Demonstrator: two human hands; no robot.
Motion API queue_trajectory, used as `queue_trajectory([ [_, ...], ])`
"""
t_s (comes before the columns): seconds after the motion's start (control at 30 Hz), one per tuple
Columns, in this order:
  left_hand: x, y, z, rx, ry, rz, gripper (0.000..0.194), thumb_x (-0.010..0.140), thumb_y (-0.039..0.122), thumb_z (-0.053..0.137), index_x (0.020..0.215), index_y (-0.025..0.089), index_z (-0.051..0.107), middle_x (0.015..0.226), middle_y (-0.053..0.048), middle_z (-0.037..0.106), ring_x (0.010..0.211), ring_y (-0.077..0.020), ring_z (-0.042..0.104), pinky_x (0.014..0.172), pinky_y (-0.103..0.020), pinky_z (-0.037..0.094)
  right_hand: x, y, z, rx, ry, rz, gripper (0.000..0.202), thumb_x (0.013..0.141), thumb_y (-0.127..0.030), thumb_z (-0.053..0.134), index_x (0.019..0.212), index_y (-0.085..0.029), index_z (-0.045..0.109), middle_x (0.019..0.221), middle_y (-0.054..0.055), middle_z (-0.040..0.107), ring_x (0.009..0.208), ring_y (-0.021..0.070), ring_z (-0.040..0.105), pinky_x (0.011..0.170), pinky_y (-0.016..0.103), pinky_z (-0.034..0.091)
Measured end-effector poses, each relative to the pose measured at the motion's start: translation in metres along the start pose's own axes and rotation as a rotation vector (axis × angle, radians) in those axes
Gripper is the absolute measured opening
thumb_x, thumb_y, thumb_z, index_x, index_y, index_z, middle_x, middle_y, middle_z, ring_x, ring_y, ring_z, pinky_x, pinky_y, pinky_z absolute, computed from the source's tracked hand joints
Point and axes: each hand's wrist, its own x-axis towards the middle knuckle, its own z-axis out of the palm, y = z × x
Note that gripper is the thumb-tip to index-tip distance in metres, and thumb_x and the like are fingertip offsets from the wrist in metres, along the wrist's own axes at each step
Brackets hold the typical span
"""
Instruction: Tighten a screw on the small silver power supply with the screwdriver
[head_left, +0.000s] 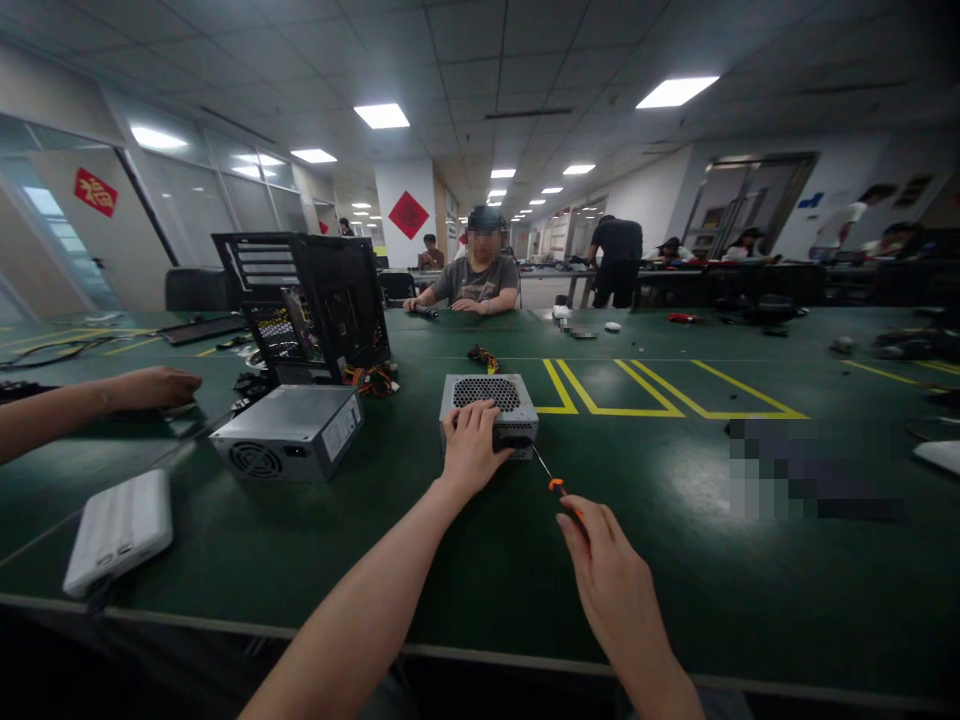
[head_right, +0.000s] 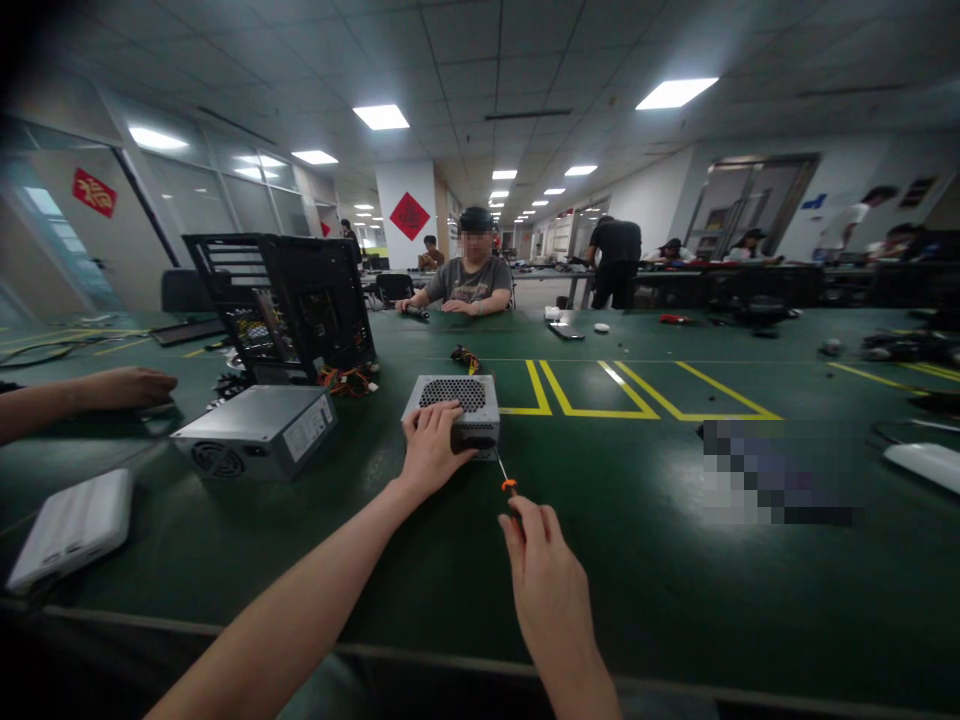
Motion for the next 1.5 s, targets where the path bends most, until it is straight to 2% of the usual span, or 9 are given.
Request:
queue_trajectory([
  [0.2, -0.0006, -0.0008, 0.0010, -0.005, 0.008, 0.011, 0.054, 0.068, 0.037, 0.068, 0.113, 0.022, 0.043, 0.127, -0.006, 0.048, 0.118, -0.0232, 0.037, 0.097, -0.041, 0.024, -0.0004, -0.0039, 0.0024, 0.076, 0.056, -0.021, 0.023, 0.086, -0.029, 0.035, 0.103, -0.017, 0.044, 0.107, 0.013, 0.046, 0.084, 0.0195, 0.060, 0.061, 0.030, 0.053],
  [0.33, -0.0005, -0.0014, 0.0022, -0.009, 0.013, 0.015, 0.054, 0.068, 0.037, 0.068, 0.113, 0.022, 0.043, 0.127, -0.006, 0.048, 0.118, -0.0236, 0.038, 0.097, -0.042, 0.024, -0.0010, -0.0036, 0.0024, 0.085, 0.085, -0.074, 0.024, 0.088, -0.030, 0.032, 0.104, -0.016, 0.044, 0.101, 0.013, 0.049, 0.081, 0.0191, 0.061, 0.060, 0.030, 0.053],
  [0.53, -0.0007, -0.0011, 0.0011, -0.020, 0.021, 0.015, 0.054, 0.067, 0.036, 0.068, 0.113, 0.023, 0.043, 0.126, -0.006, 0.048, 0.118, -0.0234, 0.038, 0.097, -0.042, 0.024, -0.0001, 0.0024, -0.0030, -0.029, 0.081, 0.015, 0.032, 0.091, -0.037, 0.026, 0.099, -0.018, 0.051, 0.083, 0.007, 0.058, 0.063, 0.0172, 0.062, 0.049, 0.027, 0.049],
  [0.8, -0.0006, -0.0010, 0.0026, -0.018, 0.046, 0.017, 0.055, 0.065, 0.035, 0.070, 0.112, 0.023, 0.044, 0.124, -0.006, 0.049, 0.117, -0.0236, 0.039, 0.097, -0.042, 0.025, 0.0015, -0.0036, -0.0008, 0.045, 0.081, 0.028, 0.025, 0.084, -0.030, 0.037, 0.104, -0.018, 0.045, 0.106, 0.013, 0.049, 0.080, 0.0196, 0.061, 0.056, 0.029, 0.052],
  [0.87, -0.0008, -0.0011, 0.0029, -0.022, 0.047, 0.021, 0.054, 0.066, 0.035, 0.069, 0.111, 0.023, 0.044, 0.124, -0.006, 0.049, 0.117, -0.0236, 0.039, 0.096, -0.042, 0.025, 0.0001, -0.0033, 0.0016, 0.066, 0.094, -0.002, 0.025, 0.085, -0.029, 0.034, 0.104, -0.017, 0.044, 0.103, 0.013, 0.050, 0.083, 0.0204, 0.061, 0.059, 0.030, 0.052],
  [1.03, -0.0007, -0.0005, 0.0009, -0.014, 0.028, 0.014, 0.053, 0.066, 0.036, 0.068, 0.112, 0.023, 0.044, 0.125, -0.006, 0.048, 0.118, -0.0240, 0.038, 0.097, -0.043, 0.025, -0.0019, 0.0027, 0.0032, 0.005, 0.013, 0.027, 0.033, 0.091, -0.038, 0.025, 0.102, -0.017, 0.048, 0.089, 0.010, 0.059, 0.065, 0.0180, 0.062, 0.050, 0.028, 0.049],
  [1.13, -0.0005, 0.0005, -0.0008, -0.014, 0.014, 0.005, 0.054, 0.066, 0.036, 0.069, 0.112, 0.023, 0.044, 0.126, -0.006, 0.048, 0.118, -0.0239, 0.038, 0.097, -0.042, 0.024, -0.0002, 0.0046, 0.0015, -0.012, -0.004, 0.041, 0.036, 0.091, -0.039, 0.021, 0.100, -0.019, 0.050, 0.088, 0.009, 0.061, 0.068, 0.0188, 0.063, 0.049, 0.028, 0.048],
  [1.27, -0.0005, 0.0011, -0.0013, -0.012, 0.005, -0.006, 0.053, 0.067, 0.034, 0.068, 0.112, 0.023, 0.044, 0.126, -0.006, 0.048, 0.118, -0.0243, 0.038, 0.097, -0.043, 0.024, 0.0025, 0.0020, 0.0002, -0.004, -0.043, 0.064, 0.032, 0.087, -0.045, 0.032, 0.097, -0.020, 0.049, 0.088, 0.007, 0.056, 0.065, 0.0177, 0.062, 0.047, 0.027, 0.047],
  [1.5, -0.0007, -0.0008, -0.0001, -0.012, 0.004, 0.001, 0.055, 0.066, 0.034, 0.069, 0.113, 0.024, 0.042, 0.127, -0.006, 0.047, 0.119, -0.0241, 0.037, 0.097, -0.043, 0.025, -0.0001, -0.0017, 0.0036, 0.028, 0.019, 0.070, 0.019, 0.083, -0.027, 0.035, 0.098, -0.018, 0.044, 0.097, 0.010, 0.047, 0.072, 0.0186, 0.061, 0.050, 0.028, 0.050],
])
